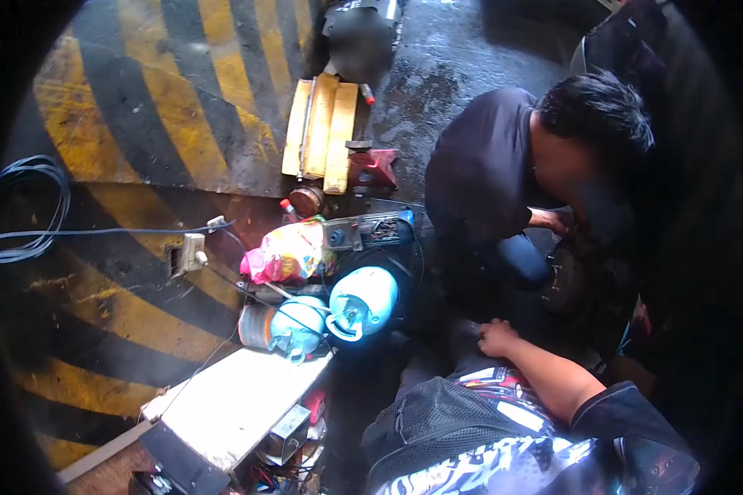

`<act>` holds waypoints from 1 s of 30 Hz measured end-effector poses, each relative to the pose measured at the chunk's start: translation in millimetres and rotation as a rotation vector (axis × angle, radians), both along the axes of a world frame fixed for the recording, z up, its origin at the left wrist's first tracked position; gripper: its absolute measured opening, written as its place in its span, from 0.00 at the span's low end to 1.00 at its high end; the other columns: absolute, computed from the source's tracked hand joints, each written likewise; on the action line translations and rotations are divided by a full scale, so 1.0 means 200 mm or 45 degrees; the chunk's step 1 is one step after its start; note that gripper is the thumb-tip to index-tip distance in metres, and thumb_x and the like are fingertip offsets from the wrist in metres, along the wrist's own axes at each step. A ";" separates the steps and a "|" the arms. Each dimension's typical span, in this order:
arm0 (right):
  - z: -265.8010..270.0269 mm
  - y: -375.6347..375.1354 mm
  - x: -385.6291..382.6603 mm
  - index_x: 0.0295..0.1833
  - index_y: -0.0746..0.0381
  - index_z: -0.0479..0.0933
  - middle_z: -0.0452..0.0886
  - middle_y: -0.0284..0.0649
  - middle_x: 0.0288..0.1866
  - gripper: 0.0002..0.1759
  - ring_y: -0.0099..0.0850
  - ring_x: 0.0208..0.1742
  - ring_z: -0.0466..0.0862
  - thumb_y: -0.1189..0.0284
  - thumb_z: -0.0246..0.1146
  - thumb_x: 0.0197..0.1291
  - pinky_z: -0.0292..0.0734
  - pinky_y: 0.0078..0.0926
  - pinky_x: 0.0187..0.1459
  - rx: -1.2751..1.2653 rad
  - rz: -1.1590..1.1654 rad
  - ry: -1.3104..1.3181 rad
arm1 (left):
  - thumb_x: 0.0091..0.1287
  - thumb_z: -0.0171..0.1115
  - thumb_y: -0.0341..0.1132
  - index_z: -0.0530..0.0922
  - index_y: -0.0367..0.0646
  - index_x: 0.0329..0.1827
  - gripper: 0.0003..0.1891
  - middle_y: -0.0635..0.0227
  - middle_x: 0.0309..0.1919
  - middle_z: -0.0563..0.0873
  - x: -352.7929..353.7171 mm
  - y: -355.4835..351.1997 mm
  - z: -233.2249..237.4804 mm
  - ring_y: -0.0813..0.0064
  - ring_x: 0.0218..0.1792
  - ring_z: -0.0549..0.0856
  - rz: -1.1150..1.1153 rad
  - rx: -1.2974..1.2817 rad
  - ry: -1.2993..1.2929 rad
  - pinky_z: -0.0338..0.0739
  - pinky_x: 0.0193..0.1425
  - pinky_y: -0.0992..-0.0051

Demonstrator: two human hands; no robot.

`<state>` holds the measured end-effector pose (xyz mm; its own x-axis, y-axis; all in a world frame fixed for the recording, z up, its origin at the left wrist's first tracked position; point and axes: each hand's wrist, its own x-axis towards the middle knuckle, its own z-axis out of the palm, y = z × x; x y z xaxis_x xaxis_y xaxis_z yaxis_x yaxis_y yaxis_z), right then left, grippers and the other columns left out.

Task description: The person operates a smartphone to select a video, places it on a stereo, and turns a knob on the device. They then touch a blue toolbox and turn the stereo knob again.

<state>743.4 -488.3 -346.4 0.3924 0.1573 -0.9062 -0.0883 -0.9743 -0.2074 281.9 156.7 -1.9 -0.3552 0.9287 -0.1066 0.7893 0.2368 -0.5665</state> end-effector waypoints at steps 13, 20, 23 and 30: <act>-0.07 -0.28 0.05 0.54 0.51 0.88 0.84 0.52 0.60 0.20 0.54 0.63 0.83 0.61 0.68 0.55 0.79 0.49 0.67 0.100 -0.111 -0.259 | 0.82 0.49 0.48 0.75 0.25 0.62 0.28 0.53 0.60 0.86 0.01 -0.06 -0.09 0.61 0.51 0.91 0.683 1.350 -1.916 0.92 0.54 0.67; -0.05 -0.18 0.14 0.53 0.57 0.88 0.89 0.50 0.52 0.19 0.49 0.57 0.87 0.63 0.70 0.56 0.81 0.45 0.63 0.226 -0.100 -0.414 | 0.83 0.51 0.47 0.76 0.26 0.65 0.27 0.55 0.60 0.86 -0.03 -0.03 -0.13 0.64 0.50 0.91 0.675 1.358 -1.929 0.91 0.54 0.69; -0.04 -0.18 0.14 0.53 0.58 0.87 0.89 0.50 0.53 0.19 0.49 0.57 0.87 0.64 0.70 0.56 0.81 0.45 0.63 0.214 -0.113 -0.398 | 0.82 0.51 0.46 0.78 0.26 0.62 0.26 0.54 0.57 0.87 -0.02 -0.02 -0.12 0.66 0.47 0.92 0.709 1.386 -1.916 0.92 0.51 0.69; -0.12 -0.28 0.11 0.55 0.52 0.88 0.85 0.53 0.60 0.19 0.52 0.64 0.83 0.62 0.69 0.57 0.78 0.45 0.68 0.188 -0.084 -0.299 | 0.79 0.55 0.48 0.83 0.26 0.50 0.26 0.54 0.43 0.90 0.00 -0.01 -0.12 0.65 0.40 0.92 0.724 1.409 -1.887 0.93 0.45 0.69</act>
<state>765.0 -544.2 -369.7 0.6028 0.2477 -0.7585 -0.0835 -0.9258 -0.3687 281.8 155.4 -25.4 -0.7856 0.6111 -0.0966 0.1397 0.3274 0.9345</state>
